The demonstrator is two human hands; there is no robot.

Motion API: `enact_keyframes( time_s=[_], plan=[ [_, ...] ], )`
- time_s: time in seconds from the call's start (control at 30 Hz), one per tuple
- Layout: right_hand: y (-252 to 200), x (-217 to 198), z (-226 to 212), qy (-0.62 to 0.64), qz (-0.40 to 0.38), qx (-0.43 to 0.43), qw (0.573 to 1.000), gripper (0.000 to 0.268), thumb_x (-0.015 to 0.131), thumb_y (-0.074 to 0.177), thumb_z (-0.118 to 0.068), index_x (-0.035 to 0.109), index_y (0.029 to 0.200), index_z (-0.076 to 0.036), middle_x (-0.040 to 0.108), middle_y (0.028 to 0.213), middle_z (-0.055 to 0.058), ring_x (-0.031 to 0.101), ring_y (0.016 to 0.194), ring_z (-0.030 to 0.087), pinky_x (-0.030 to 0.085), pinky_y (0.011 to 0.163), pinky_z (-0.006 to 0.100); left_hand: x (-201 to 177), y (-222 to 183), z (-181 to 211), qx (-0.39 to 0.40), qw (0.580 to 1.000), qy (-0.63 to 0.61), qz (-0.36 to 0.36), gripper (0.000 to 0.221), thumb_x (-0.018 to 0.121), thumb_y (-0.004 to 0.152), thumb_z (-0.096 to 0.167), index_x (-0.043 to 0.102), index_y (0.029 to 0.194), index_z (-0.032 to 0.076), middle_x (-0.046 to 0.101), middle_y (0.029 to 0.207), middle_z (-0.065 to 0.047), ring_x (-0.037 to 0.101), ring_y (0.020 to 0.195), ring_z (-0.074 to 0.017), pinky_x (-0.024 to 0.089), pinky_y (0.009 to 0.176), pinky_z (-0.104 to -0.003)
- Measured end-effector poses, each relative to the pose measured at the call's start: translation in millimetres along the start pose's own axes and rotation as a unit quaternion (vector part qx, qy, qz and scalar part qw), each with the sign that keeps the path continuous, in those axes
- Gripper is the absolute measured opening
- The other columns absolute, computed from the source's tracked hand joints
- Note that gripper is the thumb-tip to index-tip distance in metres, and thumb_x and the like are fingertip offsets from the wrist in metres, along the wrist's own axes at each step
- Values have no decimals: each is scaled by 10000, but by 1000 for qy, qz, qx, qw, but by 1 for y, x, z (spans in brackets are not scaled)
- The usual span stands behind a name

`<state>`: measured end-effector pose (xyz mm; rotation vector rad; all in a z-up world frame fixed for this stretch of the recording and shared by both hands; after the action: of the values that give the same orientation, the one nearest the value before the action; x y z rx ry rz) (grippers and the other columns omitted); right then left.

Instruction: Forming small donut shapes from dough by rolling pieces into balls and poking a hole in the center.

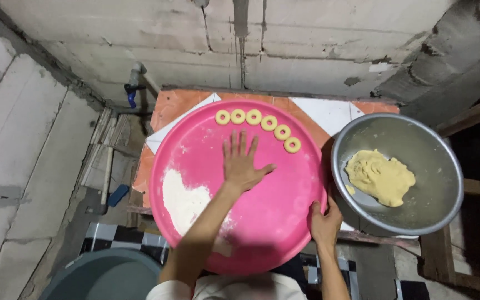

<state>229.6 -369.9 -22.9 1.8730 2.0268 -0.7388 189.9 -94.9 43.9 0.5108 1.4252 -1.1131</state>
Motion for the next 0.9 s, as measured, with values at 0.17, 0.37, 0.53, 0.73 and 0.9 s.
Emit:
enact_keyframes(
  time_s=[0.17, 0.37, 0.53, 0.73, 0.9],
  plan=[
    [-2, -3, -10, 2, -11, 28, 1000, 512, 589, 911, -227, 651, 1371, -12, 734, 1054, 133, 625, 864, 249, 489, 840, 396, 13, -49, 37, 73, 996, 36, -26, 1117, 276, 746, 916, 65, 1629, 265, -83, 1692, -128, -89, 1532, -452, -33, 1135, -755],
    [-2, 2, 11, 25, 5, -67, 997, 484, 678, 910, -149, 659, 1346, 61, 710, 1170, 277, 659, 1150, 345, 503, 955, 476, 53, -1, 55, 128, 985, -9, 117, 1112, 302, 736, 953, 252, 1613, 272, 87, 1717, -114, -20, 1560, -451, -14, 1200, -740],
    [-2, -1, -1, 22, 17, -80, 996, 462, 694, 912, -125, 656, 1317, 94, 699, 1127, 326, 663, 1116, 426, 520, 921, 514, 34, -1, -18, 25, 986, -52, 159, 1086, 413, 782, 938, 301, 1611, 245, 113, 1706, -154, 5, 1561, -440, -17, 1237, -660],
    [-1, 4, 16, 40, 8, -54, 998, 506, 676, 935, -200, 641, 1379, 41, 720, 1135, 250, 678, 1090, 319, 510, 965, 477, 67, -40, 35, 130, 990, 6, 61, 1180, 488, 683, 935, 238, 1622, 267, 72, 1711, -154, -84, 1535, -497, -64, 1166, -757],
    [5, 6, 33, 24, 23, -84, 996, 496, 717, 895, -169, 661, 1317, 85, 718, 1079, 305, 689, 1083, 371, 535, 896, 503, 43, 3, 61, 201, 973, -43, 109, 1137, 443, 708, 946, 301, 1602, 258, 148, 1707, -127, 59, 1572, -413, 34, 1260, -630]
  ],
)
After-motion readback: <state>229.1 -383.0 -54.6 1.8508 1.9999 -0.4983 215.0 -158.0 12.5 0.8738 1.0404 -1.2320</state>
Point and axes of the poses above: each hand's wrist, its own y-axis towards the middle knuckle, its own x-axis out of the palm, z = x × y, the point moved 5 cm from there along y, towards the middle knuckle
